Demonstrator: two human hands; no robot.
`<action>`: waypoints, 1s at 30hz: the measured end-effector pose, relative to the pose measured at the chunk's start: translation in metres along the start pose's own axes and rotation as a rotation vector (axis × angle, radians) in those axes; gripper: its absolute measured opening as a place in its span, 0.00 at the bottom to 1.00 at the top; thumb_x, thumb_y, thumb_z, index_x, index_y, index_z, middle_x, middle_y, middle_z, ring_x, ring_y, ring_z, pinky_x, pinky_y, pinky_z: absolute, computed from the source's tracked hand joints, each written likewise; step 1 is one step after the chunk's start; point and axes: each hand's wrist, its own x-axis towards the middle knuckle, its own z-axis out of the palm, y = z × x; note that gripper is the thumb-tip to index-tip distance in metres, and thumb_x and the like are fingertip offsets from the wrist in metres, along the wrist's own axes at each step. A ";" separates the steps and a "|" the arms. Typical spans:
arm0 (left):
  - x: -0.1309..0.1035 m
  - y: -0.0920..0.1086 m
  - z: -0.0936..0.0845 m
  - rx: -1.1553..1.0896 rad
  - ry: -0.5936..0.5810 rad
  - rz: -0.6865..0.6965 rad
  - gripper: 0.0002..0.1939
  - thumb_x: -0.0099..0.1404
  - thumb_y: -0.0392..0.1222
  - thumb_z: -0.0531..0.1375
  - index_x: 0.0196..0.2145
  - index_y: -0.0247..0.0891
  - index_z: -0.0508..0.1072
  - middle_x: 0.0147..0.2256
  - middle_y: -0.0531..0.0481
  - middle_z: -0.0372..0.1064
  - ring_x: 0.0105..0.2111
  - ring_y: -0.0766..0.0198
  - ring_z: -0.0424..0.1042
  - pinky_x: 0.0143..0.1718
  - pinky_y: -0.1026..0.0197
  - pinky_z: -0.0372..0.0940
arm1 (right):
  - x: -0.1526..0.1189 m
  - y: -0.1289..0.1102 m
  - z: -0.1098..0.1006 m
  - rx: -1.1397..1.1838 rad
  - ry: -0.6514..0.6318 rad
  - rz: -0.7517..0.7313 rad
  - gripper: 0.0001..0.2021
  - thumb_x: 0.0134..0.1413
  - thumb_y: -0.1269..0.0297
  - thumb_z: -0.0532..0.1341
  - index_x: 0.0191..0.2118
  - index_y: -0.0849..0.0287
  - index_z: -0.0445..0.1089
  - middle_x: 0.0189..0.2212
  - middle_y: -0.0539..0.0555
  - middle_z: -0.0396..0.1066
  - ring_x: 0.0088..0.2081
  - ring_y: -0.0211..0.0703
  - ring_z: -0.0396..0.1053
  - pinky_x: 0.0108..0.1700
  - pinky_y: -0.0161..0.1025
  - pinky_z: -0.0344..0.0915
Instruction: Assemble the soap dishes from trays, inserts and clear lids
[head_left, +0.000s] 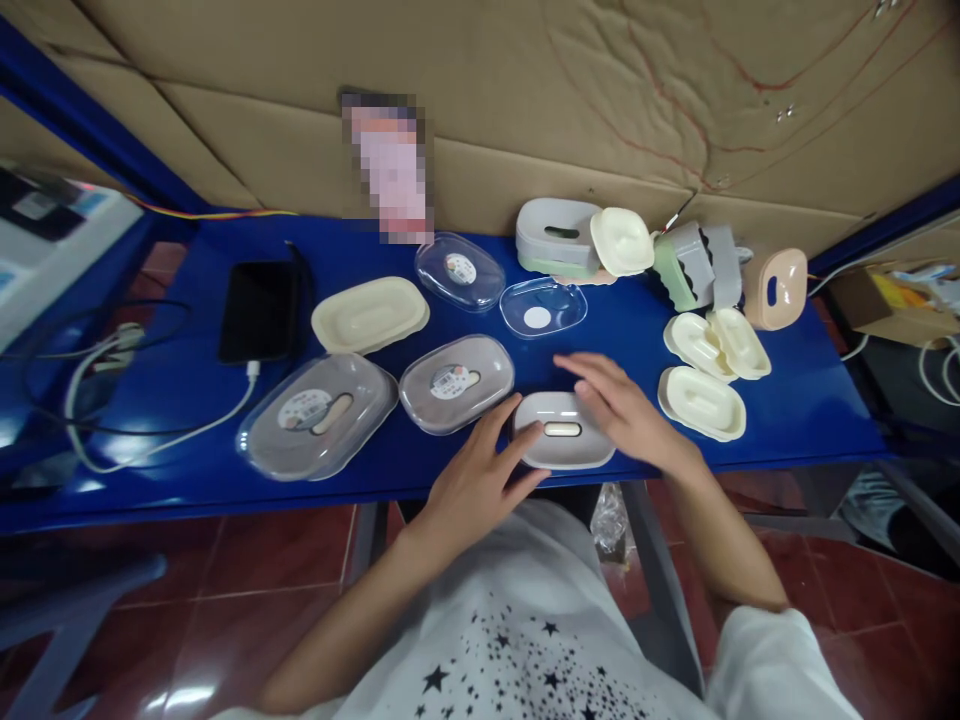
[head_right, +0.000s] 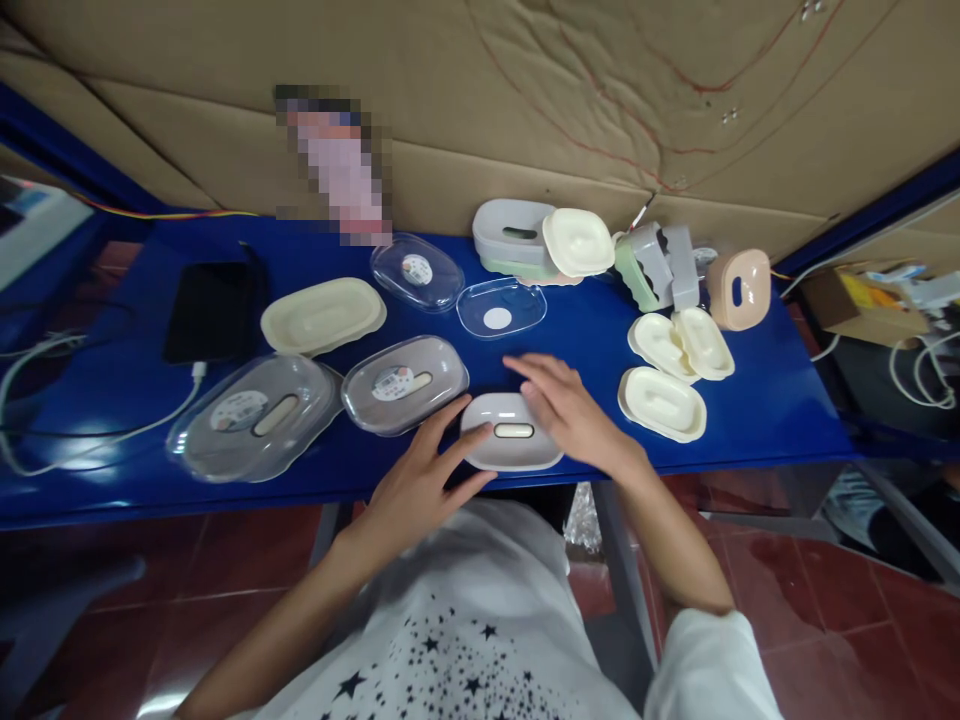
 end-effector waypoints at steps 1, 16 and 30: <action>0.000 0.000 -0.001 0.000 0.005 0.006 0.24 0.78 0.49 0.62 0.67 0.42 0.66 0.74 0.32 0.53 0.73 0.40 0.61 0.66 0.38 0.71 | 0.012 0.006 -0.003 -0.006 0.008 -0.040 0.25 0.80 0.59 0.47 0.75 0.49 0.60 0.71 0.59 0.65 0.71 0.55 0.62 0.68 0.58 0.59; -0.004 -0.002 -0.002 -0.153 -0.034 -0.078 0.36 0.76 0.47 0.64 0.75 0.48 0.54 0.75 0.39 0.56 0.73 0.47 0.62 0.68 0.44 0.71 | -0.004 0.030 -0.032 0.567 0.261 0.124 0.18 0.78 0.46 0.53 0.61 0.46 0.71 0.42 0.52 0.75 0.39 0.45 0.75 0.45 0.46 0.74; -0.003 -0.004 -0.003 -0.287 -0.078 -0.173 0.46 0.75 0.53 0.65 0.79 0.57 0.42 0.75 0.39 0.55 0.74 0.43 0.61 0.70 0.37 0.66 | -0.041 -0.013 -0.013 0.119 -0.185 -0.189 0.32 0.78 0.52 0.57 0.79 0.37 0.48 0.78 0.55 0.53 0.77 0.57 0.53 0.73 0.63 0.58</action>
